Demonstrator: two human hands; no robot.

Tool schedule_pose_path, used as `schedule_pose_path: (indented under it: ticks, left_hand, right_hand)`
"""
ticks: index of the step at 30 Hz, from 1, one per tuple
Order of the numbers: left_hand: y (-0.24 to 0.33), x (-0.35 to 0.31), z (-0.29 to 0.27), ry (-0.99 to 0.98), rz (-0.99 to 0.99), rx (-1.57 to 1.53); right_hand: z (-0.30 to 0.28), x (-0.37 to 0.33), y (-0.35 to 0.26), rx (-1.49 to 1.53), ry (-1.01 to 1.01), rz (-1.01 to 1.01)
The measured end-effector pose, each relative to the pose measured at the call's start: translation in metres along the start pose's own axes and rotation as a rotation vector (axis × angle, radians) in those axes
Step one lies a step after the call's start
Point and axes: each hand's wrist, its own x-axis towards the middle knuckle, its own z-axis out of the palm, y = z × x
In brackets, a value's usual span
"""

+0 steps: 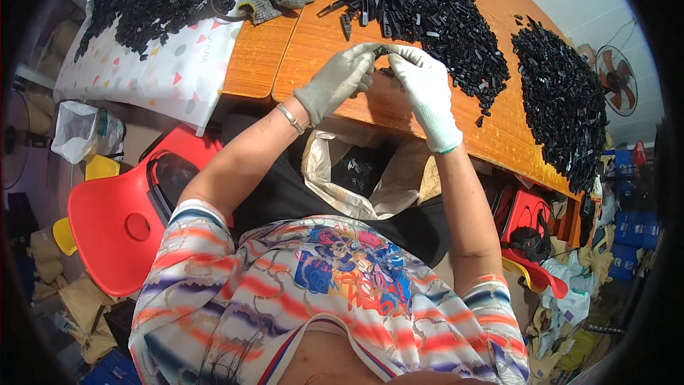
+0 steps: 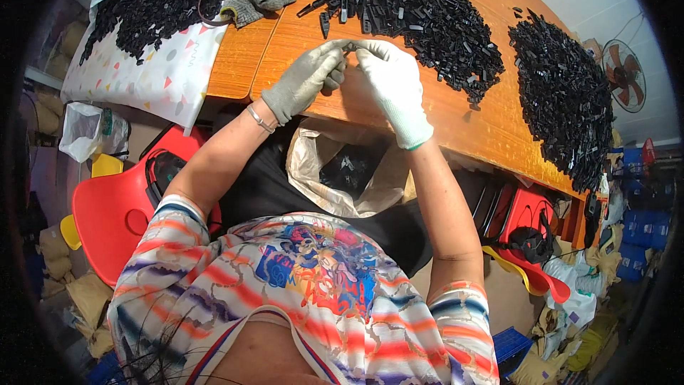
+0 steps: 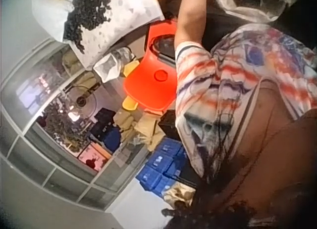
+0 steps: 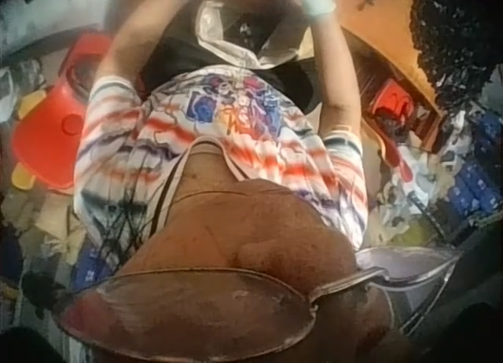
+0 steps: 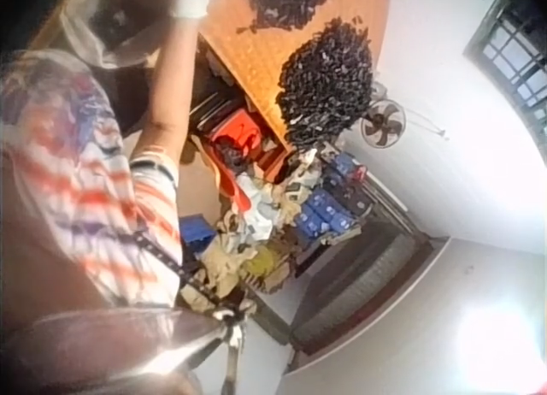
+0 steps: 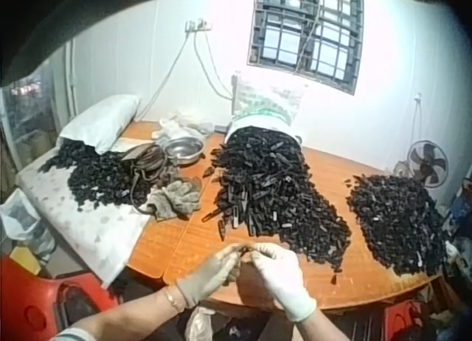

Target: Assembling small black plastic components at a workbench and placing them into a bag.

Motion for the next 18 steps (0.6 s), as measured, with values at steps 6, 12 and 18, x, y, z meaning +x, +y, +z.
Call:
schedule_pose_path:
  ticks: [6, 12, 18]
  left_hand:
    - [-0.008, -0.001, 0.007, 0.092, 0.031, -0.375]
    - [0.004, -0.010, 0.010, 0.058, -0.045, -0.222]
    - [-0.001, -0.010, 0.012, 0.075, -0.004, -0.227]
  right_hand:
    - [0.004, -0.006, -0.013, -0.006, 0.060, -0.036]
    - [0.010, -0.006, -0.007, 0.031, 0.121, -0.057]
    - [0.015, -0.007, -0.004, 0.041, 0.116, -0.094]
